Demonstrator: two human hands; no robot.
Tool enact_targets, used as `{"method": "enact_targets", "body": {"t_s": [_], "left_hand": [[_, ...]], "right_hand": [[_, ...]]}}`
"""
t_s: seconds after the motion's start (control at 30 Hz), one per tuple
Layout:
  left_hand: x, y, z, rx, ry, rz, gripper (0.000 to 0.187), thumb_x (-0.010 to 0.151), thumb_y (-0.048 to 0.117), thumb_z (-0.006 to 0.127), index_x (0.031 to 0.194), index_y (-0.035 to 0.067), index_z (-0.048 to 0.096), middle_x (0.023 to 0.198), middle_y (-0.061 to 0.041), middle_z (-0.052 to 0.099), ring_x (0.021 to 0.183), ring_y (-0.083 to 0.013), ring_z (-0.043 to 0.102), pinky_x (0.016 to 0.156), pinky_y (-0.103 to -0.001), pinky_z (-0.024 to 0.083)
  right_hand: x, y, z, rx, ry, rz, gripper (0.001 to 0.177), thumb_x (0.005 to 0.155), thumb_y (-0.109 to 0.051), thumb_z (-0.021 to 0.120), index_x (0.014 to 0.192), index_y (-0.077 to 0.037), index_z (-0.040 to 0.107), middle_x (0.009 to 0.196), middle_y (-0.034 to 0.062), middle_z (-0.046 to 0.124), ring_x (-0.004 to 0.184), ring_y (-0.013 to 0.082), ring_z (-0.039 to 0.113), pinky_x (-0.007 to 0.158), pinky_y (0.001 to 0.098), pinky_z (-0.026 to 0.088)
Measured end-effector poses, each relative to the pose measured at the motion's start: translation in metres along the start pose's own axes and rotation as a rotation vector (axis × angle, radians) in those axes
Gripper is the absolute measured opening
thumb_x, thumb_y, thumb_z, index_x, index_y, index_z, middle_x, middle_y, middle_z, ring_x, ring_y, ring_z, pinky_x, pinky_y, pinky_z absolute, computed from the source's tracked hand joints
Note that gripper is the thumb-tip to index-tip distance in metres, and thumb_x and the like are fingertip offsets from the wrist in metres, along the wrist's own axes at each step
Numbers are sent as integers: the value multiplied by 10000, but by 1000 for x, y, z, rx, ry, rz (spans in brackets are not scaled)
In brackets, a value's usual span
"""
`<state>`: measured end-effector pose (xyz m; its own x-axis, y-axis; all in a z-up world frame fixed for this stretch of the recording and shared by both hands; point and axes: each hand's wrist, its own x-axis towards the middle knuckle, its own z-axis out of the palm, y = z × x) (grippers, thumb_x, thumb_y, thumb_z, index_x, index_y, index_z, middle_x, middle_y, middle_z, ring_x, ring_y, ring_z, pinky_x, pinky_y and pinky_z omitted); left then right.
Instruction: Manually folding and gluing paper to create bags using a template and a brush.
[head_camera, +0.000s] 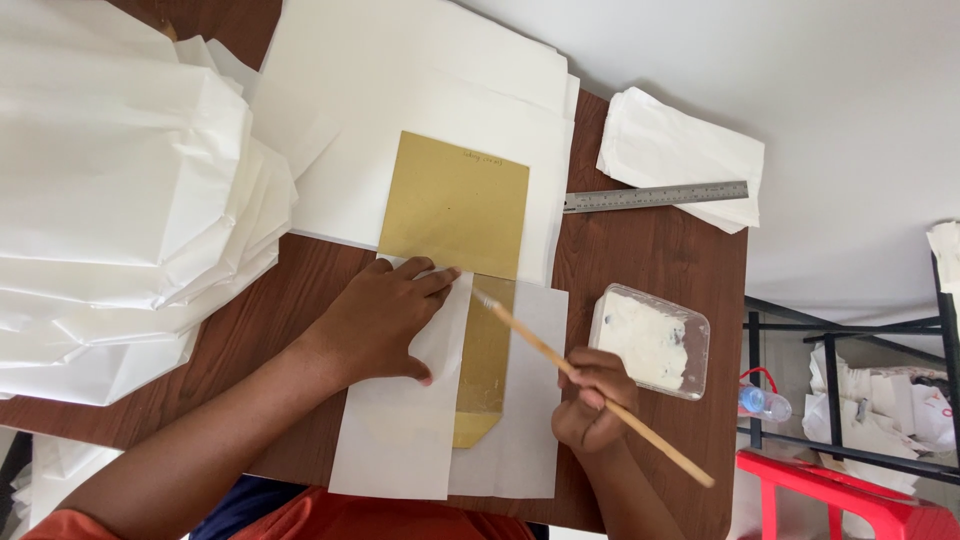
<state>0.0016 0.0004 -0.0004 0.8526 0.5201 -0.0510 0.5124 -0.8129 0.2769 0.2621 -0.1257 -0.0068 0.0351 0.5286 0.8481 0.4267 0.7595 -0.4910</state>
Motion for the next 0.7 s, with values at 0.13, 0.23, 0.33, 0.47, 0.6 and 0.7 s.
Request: {"method": "enact_targets", "body": {"t_s": [0.13, 0.23, 0.33, 0.47, 0.6, 0.7], "left_hand": [[-1, 1, -1, -10, 7, -3, 1070, 599, 683, 932, 1369, 25, 585, 1601, -51, 449, 1399, -297, 417, 929, -497, 481], [0, 0, 1, -10, -4, -12, 1068, 607, 687, 923, 1380, 35, 579, 1618, -39, 429, 1407, -284, 406, 940, -491, 473], [-1, 0, 4, -10, 0, -19, 1090, 597, 694, 923, 1396, 42, 569, 1622, -31, 424, 1416, -279, 401, 933, -490, 472], [-1, 0, 1, 11, -2, -18, 1118, 594, 705, 924, 1402, 26, 556, 1616, -32, 431, 1411, -282, 413, 906, -488, 490], [-1, 1, -2, -28, -2, -15, 1045, 589, 652, 945, 1358, 35, 598, 1614, -46, 433, 1409, -294, 413, 924, -516, 477], [-1, 0, 0, -11, -10, -8, 1074, 608, 689, 923, 1382, 29, 576, 1623, -52, 419, 1411, -300, 403, 924, -512, 474]], "right_hand": [[9, -7, 1, -134, -148, 144, 283, 1132, -276, 368, 1053, -55, 526, 812, 136, 576, 574, 167, 565, 420, 236, 453], [8, -9, -3, -88, -154, 104, 319, 1136, -275, 354, 999, -38, 517, 752, 120, 573, 551, 157, 539, 416, 241, 446], [3, -15, -7, 28, -133, 102, 342, 1138, -299, 367, 948, -53, 510, 698, 91, 547, 496, 144, 482, 411, 258, 404], [11, -27, -3, 198, -70, 188, 322, 1114, -242, 389, 877, -69, 520, 604, 36, 460, 434, 123, 418, 379, 245, 295], [10, -30, -3, 168, -17, 214, 310, 1124, -236, 360, 895, -79, 498, 705, 15, 451, 450, 130, 440, 380, 254, 356], [10, -28, -1, 117, 107, 201, 325, 1138, -315, 375, 927, -104, 505, 621, 12, 437, 418, 102, 396, 317, 226, 355]]}}
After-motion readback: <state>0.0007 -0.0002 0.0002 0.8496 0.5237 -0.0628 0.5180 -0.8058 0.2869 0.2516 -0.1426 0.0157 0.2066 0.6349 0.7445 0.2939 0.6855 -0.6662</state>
